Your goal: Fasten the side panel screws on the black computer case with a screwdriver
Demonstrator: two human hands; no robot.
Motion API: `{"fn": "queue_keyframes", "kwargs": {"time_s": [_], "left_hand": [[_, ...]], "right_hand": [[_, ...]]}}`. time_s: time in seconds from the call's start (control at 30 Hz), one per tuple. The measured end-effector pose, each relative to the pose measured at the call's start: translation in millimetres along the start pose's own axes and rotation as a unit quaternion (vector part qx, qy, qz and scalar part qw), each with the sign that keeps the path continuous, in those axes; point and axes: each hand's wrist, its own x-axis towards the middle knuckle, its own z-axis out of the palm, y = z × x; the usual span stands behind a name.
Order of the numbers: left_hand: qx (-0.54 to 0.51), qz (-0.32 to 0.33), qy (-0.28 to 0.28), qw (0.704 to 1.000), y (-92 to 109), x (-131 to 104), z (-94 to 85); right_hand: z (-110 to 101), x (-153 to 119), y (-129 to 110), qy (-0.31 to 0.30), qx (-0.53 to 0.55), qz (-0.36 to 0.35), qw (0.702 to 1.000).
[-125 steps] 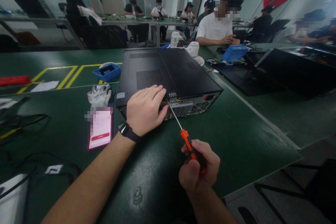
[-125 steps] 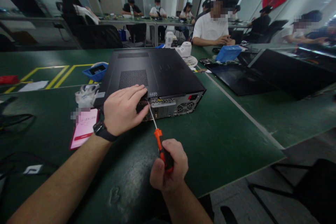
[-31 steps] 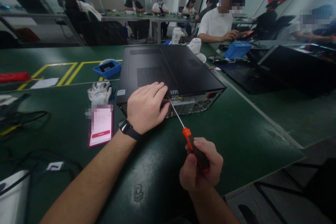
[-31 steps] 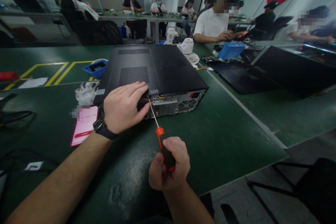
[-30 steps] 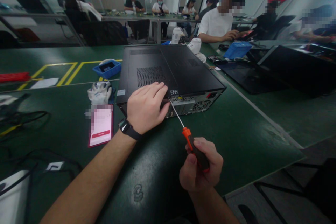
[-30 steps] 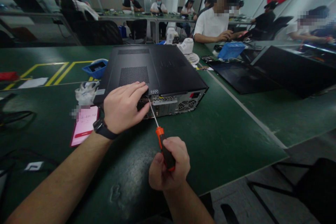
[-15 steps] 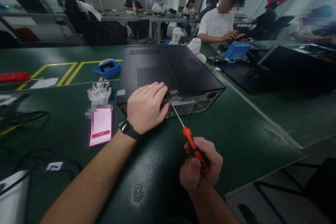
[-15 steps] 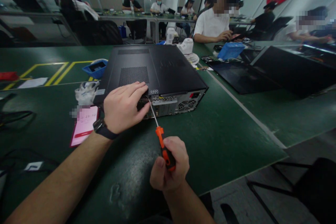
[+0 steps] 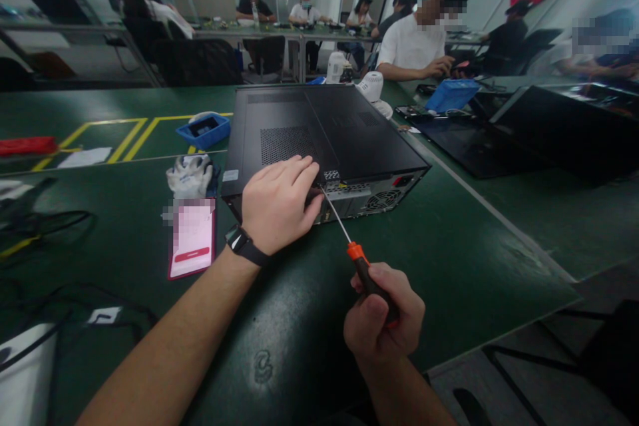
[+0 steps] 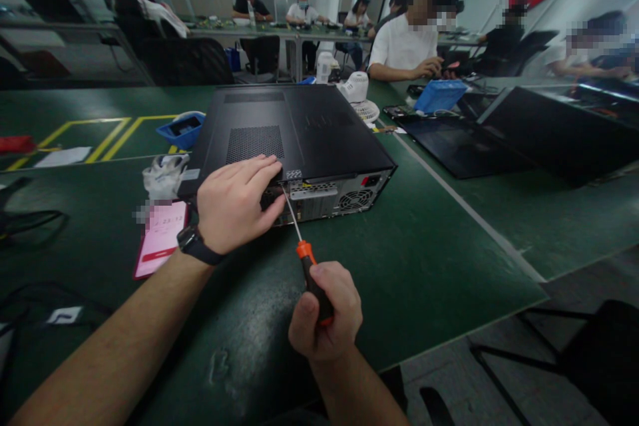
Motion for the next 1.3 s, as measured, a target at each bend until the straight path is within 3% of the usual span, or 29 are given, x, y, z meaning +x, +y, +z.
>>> {"fn": "queue_keyframes", "kwargs": {"time_s": [0.23, 0.63, 0.9, 1.3], "left_hand": [[-0.004, 0.000, 0.001, 1.000, 0.3, -0.5, 0.0], [0.006, 0.001, 0.004, 1.000, -0.1, -0.3, 0.7], [0.003, 0.001, 0.003, 1.000, 0.1, -0.2, -0.5], [-0.002, -0.001, 0.000, 1.000, 1.0, 0.0, -1.2]], "right_hand": [[0.3, 1.8, -3.8, -0.008, 0.036, 0.017, 0.999], [-4.0, -2.5, -1.6, -0.007, -0.033, -0.007, 0.999], [0.7, 0.8, -5.0, -0.016, 0.046, 0.034, 0.998], [0.4, 1.7, -5.7, -0.021, 0.053, 0.032, 0.998]]}}
